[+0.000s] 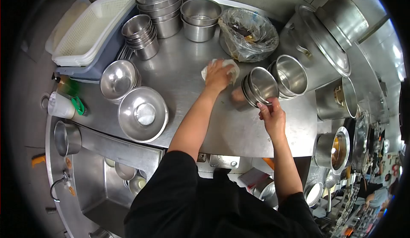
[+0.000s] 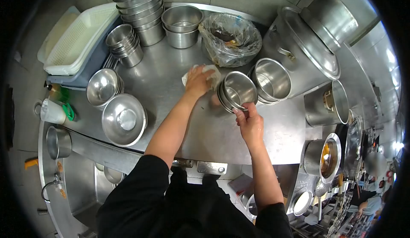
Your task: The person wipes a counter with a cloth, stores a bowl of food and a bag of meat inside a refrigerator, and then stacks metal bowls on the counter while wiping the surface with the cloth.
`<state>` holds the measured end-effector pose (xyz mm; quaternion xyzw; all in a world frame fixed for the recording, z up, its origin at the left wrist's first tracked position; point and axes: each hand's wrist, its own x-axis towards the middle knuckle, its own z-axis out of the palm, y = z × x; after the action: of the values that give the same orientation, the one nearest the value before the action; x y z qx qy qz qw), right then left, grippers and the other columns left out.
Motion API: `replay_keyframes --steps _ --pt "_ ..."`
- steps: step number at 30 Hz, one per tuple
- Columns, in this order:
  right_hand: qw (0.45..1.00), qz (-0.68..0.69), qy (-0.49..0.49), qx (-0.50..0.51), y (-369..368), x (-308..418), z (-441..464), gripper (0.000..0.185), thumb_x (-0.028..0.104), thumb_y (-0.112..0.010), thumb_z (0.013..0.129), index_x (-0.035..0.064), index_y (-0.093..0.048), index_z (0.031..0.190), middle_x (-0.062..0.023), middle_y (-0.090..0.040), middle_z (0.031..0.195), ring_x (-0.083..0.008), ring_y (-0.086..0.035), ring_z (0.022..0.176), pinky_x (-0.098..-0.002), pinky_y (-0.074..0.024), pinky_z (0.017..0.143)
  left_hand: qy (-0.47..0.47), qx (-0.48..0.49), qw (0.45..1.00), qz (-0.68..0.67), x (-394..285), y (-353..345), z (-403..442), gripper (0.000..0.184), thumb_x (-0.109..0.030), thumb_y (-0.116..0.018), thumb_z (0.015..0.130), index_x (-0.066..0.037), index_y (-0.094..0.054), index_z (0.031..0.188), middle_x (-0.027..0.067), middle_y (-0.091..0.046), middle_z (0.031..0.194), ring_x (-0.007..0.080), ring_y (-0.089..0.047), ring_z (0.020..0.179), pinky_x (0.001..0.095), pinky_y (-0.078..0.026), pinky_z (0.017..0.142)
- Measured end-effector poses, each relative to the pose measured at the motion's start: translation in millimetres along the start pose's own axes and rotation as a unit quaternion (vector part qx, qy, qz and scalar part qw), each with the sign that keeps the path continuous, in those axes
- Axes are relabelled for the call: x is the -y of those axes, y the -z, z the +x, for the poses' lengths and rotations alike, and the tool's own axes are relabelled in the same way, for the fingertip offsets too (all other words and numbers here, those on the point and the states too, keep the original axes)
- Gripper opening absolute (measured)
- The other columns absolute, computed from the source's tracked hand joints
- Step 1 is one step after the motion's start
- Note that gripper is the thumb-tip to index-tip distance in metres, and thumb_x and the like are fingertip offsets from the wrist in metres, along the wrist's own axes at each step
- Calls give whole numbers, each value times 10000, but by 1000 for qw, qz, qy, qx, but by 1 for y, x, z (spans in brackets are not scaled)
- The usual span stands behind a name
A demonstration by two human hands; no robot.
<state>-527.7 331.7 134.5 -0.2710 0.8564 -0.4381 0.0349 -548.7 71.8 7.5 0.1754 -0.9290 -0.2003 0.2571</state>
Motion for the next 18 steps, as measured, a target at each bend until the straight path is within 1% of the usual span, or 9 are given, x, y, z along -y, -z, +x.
replay_keyframes --steps 1,3,5,7,8,9,12,15,18 --pt "1000 19 -25 5 3 9 1 225 166 -725 903 33 -574 1003 -75 -633 650 -150 -606 565 -299 -470 537 -36 26 999 -23 -6 0 -10 464 -330 -682 843 -218 -633 1291 119 -507 1389 306 -426 1332 486 -256 1156" --pt "1000 5 11 1 2 25 10 219 166 -722 903 38 -579 1007 -71 -622 627 -140 -596 549 -292 -458 523 -10 49 996 -74 -25 21 -25 463 -328 -678 848 -211 -632 1293 125 -500 1408 311 -424 1338 478 -251 1163" --pt "998 -22 66 10 -4 50 28 254 202 -736 891 46 -591 1029 -87 -654 660 -178 -629 572 -313 -480 544 16 71 990 -121 -37 29 -43 462 -326 -673 853 -204 -631 1296 131 -492 1428 317 -423 1344 471 -246 1169" --pt "995 -33 87 27 -22 57 57 308 261 -743 878 54 -605 1060 -123 -686 715 -255 -672 628 -358 -508 579 108 151 982 -41 -42 20 -56 445 -331 -671 855 -194 -642 1277 129 -558 1354 296 -446 1326 465 -272 1155" --pt "991 -46 123 24 -37 61 71 322 286 -738 876 58 -611 1065 -141 -694 751 -298 -681 679 -381 -520 622 56 169 983 -37 -30 1 -58 428 -329 -665 859 -161 -643 1252 130 -618 1259 296 -489 1282 479 -301 1128" --pt "985 -60 158 21 -54 66 81 337 310 -733 873 63 -616 1071 -158 -703 788 -341 -691 730 -405 -532 664 48 170 984 -38 -33 5 -63 428 -329 -665 859 -161 -643 1252 130 -618 1259 296 -489 1282 479 -301 1128" --pt "981 -105 133 92 -110 73 93 368 343 -701 889 89 -594 1133 -184 -704 893 -381 -685 842 -466 -531 769 -26 83 996 -23 -49 15 -88 425 -312 -663 863 -123 -629 1242 129 -642 1213 290 -517 1244 484 -328 1090" --pt "968 -100 179 145 -147 71 95 353 335 -664 906 98 -577 1152 -218 -701 954 -418 -668 910 -518 -509 843 19 29 995 -89 -52 6 -104 384 -274 -664 862 -106 -638 1207 114 -640 1220 287 -523 1227 481 -342 1063" --pt "972 -90 111 186 -127 87 84 352 315 -678 885 107 -587 1155 -196 -701 1004 -410 -651 982 -511 -495 882 37 36 996 -79 -54 11 -108 365 -239 -672 854 -127 -645 1200 119 -624 1221 296 -508 1232 477 -349 1052"
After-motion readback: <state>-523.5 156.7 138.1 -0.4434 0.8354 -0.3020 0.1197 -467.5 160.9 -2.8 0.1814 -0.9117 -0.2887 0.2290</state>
